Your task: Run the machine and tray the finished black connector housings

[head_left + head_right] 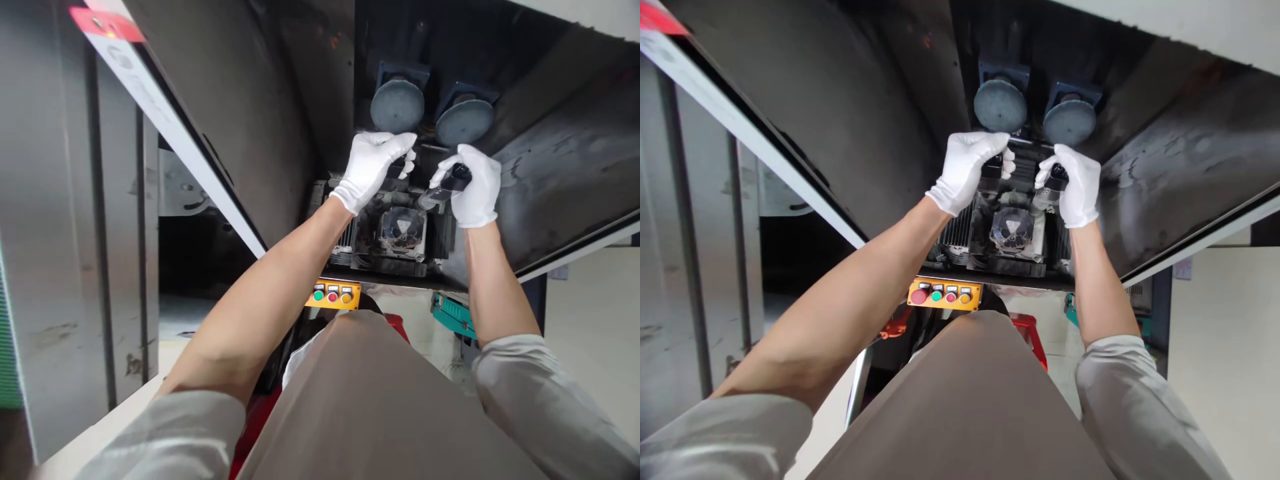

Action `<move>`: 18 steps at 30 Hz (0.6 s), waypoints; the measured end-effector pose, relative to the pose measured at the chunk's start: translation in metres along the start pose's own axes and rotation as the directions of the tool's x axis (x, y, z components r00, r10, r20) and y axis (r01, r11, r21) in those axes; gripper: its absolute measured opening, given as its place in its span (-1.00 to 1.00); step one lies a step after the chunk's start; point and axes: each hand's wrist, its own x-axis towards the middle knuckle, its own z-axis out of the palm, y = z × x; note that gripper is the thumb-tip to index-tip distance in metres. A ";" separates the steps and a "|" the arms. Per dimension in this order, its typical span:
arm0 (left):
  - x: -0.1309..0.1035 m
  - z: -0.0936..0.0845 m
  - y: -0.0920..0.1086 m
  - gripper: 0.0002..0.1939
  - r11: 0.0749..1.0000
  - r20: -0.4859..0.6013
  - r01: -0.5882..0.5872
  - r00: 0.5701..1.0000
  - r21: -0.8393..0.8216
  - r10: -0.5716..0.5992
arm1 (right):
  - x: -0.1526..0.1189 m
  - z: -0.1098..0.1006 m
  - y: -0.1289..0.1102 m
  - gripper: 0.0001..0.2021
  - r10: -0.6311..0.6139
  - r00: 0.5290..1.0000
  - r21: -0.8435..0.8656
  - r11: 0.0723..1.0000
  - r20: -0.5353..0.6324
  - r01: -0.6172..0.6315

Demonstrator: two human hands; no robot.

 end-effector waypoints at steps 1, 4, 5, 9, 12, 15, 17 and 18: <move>-0.001 0.001 0.001 -0.63 1.000 -0.002 0.004 1.000 0.003 -0.004 | 0.000 0.000 0.000 -0.52 0.001 1.000 -0.013 1.000 -0.008 -0.001; -0.002 0.001 0.002 -0.62 1.000 0.003 0.008 1.000 0.004 -0.008 | 0.003 0.000 0.003 -0.54 -0.029 0.999 0.015 0.999 -0.015 0.029; -0.002 0.001 0.002 -0.62 1.000 0.006 0.005 1.000 0.005 -0.005 | 0.004 0.000 0.004 -0.56 -0.041 0.999 0.038 0.998 -0.011 0.042; 0.000 -0.001 0.000 -0.57 1.000 0.035 0.000 0.999 0.025 -0.001 | 0.008 0.002 0.010 -0.63 -0.052 0.999 0.163 0.985 -0.013 0.053; 0.002 -0.003 -0.003 -0.57 1.000 0.046 -0.023 0.999 0.014 0.023 | 0.007 0.004 0.009 -0.67 -0.033 0.999 0.221 0.974 -0.026 0.038; 0.006 -0.006 -0.008 -0.57 0.996 0.037 -0.092 0.995 -0.022 0.092 | 0.004 0.002 0.006 -0.66 -0.065 0.997 0.233 0.970 -0.029 0.070; 0.010 -0.007 -0.010 -0.56 0.992 0.017 -0.126 0.992 0.005 0.126 | 0.003 -0.003 0.005 -0.58 -0.092 0.996 0.206 0.974 -0.005 0.091; 0.013 -0.008 -0.011 -0.54 0.990 0.004 -0.139 0.990 0.030 0.139 | 0.004 -0.006 0.006 -0.54 -0.083 0.996 0.179 0.981 0.026 0.077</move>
